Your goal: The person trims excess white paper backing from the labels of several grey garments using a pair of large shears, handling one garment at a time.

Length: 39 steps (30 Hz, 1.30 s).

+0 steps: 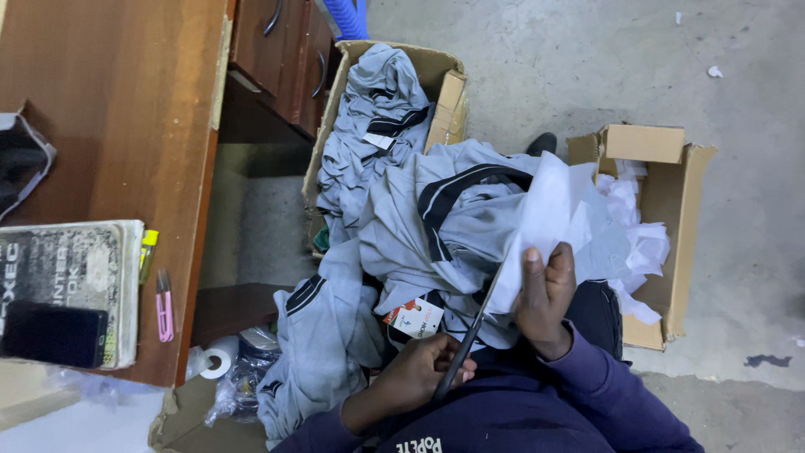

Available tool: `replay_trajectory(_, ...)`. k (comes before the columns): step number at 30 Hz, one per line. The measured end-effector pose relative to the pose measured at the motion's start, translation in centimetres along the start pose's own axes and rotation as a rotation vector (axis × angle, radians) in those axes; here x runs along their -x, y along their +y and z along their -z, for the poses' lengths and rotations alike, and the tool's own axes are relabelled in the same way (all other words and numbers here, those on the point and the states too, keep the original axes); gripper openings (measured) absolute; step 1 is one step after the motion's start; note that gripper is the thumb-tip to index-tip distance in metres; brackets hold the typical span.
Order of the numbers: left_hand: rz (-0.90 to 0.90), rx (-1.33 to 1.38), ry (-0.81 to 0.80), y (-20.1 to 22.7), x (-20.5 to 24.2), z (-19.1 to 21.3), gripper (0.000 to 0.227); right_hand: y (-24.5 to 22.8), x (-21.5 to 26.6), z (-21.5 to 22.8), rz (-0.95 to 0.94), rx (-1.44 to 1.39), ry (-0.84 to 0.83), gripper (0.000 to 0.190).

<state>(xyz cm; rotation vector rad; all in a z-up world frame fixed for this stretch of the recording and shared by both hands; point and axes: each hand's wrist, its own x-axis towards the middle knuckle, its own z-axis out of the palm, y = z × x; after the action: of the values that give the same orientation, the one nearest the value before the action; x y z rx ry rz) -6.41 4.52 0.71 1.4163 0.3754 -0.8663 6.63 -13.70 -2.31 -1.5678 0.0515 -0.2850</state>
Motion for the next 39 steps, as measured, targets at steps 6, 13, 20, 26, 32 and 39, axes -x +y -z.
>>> replay_trajectory(6, -0.058, 0.117, -0.041, 1.9, -0.7, -0.5, 0.033, -0.3, 1.0, 0.6, 0.057, 0.143, -0.085, 0.033)
replay_trajectory(13, -0.22, -0.073, 0.056, 4.7, -1.3, -0.8, 0.032, 1.9, 2.5, 1.8, 0.086, 0.258, -0.113, 0.031)
replay_trajectory(20, -0.319, -0.032, 0.084, 5.2, -1.6, -1.4, 0.031, 2.2, 3.0, 2.4, 0.085, 0.323, -0.154, 0.032)
replay_trajectory(26, -0.342, -0.275, 0.282, 5.4, -1.2, -2.8, 0.039, 3.9, 3.3, 2.9, 0.143, 0.321, -0.109, 0.033)
replay_trajectory(32, -0.202, 0.093, 0.013, 6.3, -0.4, -2.7, 0.021, 5.0, 3.5, 3.2, 0.272, 0.363, -0.153, 0.04)
replay_trajectory(39, -0.156, 0.119, 0.029, 6.8, -1.0, -1.6, 0.033, 6.0, 3.7, 4.0, 0.299, 0.338, -0.211, 0.042)
